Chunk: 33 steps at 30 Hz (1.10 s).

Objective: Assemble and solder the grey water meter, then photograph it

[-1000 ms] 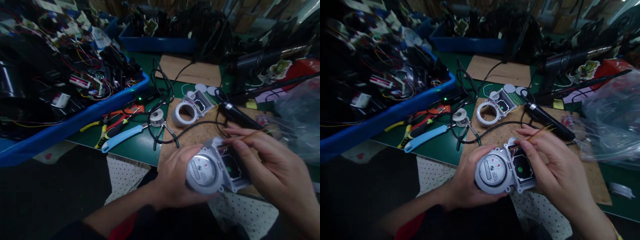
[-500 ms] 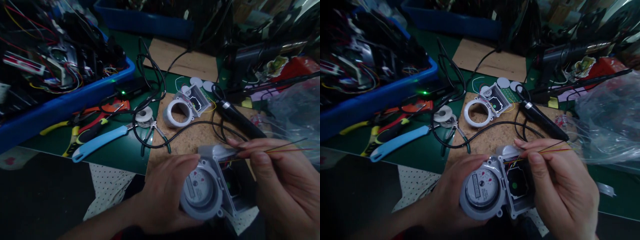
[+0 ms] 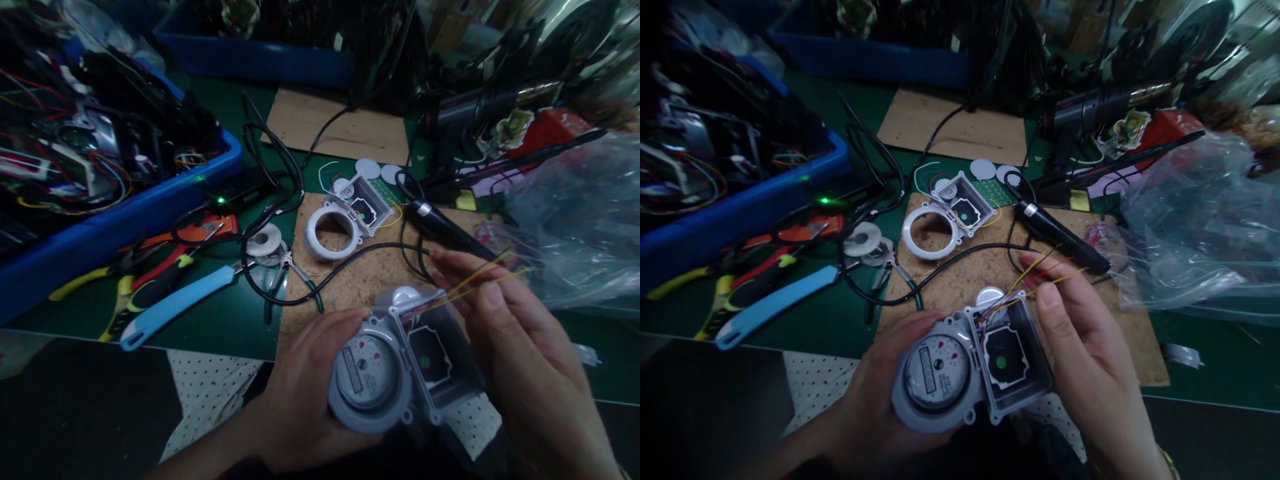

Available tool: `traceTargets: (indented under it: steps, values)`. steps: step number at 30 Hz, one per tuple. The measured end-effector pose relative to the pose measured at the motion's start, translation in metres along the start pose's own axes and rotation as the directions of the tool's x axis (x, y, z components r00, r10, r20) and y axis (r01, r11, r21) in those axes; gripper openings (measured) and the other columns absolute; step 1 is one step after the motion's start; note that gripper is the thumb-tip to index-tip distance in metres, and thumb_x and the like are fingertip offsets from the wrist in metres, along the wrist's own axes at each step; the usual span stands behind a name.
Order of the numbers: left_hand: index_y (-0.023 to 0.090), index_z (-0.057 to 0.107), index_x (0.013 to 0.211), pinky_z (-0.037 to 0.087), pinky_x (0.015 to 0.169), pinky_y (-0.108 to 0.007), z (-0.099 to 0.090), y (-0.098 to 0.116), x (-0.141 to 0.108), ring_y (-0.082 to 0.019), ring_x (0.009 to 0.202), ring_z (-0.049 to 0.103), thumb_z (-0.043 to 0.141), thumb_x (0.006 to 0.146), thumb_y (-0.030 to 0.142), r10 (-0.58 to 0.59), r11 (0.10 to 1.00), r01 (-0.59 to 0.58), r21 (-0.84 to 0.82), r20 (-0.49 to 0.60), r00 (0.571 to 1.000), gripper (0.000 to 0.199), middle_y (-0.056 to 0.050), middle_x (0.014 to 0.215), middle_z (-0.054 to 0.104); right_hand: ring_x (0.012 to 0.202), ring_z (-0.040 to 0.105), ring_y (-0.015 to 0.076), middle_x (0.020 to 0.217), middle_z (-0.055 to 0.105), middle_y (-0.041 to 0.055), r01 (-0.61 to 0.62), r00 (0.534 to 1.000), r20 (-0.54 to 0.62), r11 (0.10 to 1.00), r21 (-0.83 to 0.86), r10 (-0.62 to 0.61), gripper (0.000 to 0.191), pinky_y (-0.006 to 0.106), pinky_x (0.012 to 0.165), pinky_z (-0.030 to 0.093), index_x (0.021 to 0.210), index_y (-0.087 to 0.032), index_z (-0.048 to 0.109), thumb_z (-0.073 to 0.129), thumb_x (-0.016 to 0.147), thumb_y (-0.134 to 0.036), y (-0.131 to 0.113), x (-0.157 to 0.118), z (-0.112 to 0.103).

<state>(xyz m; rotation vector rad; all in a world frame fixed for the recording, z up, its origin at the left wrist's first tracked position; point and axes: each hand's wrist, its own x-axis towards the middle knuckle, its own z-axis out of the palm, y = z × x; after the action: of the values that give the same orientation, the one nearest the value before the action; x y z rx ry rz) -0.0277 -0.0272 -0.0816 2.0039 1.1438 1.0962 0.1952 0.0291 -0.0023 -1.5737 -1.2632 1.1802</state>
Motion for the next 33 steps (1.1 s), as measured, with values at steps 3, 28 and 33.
traceTargets:
  steps: [3,28,33]
  values:
    - [0.015,0.032,0.155,0.046,0.117,-0.044,0.000,0.003,-0.003,-0.031,0.137,0.055,0.089,0.069,0.039,0.012,1.000,-0.011,0.025,-0.022,1.000,0.106,-0.017,0.148,0.057,0.101,0.072,0.0227,0.130,0.067,0.0067,-0.202,0.964,0.195,0.975,0.096,0.180,0.052,0.024,0.068,0.061,0.142,-0.032,0.058,0.058,0.099,-0.061,0.007,-0.002,-0.004]
    - [0.029,0.036,0.152,0.053,0.107,-0.053,0.005,0.000,-0.004,-0.034,0.126,0.062,0.094,0.066,0.051,-0.093,0.992,0.100,0.082,-0.089,0.992,0.106,-0.013,0.142,0.056,0.111,0.068,0.0178,0.130,0.066,0.0059,0.115,0.993,-0.037,0.895,0.430,-0.110,0.039,0.022,0.089,0.057,0.126,-0.026,0.066,0.071,0.094,-0.048,0.060,-0.018,0.000]
    - [0.030,0.029,0.157,0.051,0.109,-0.054,-0.005,0.003,-0.003,-0.034,0.130,0.059,0.094,0.065,0.055,-0.074,0.988,0.080,0.135,-0.051,0.996,0.116,-0.014,0.147,0.053,0.128,0.060,0.0167,0.140,0.061,0.0046,0.250,0.963,0.015,0.911,0.327,-0.270,0.042,0.023,0.108,0.051,0.133,-0.027,0.063,0.069,0.096,-0.046,0.068,-0.034,-0.004]
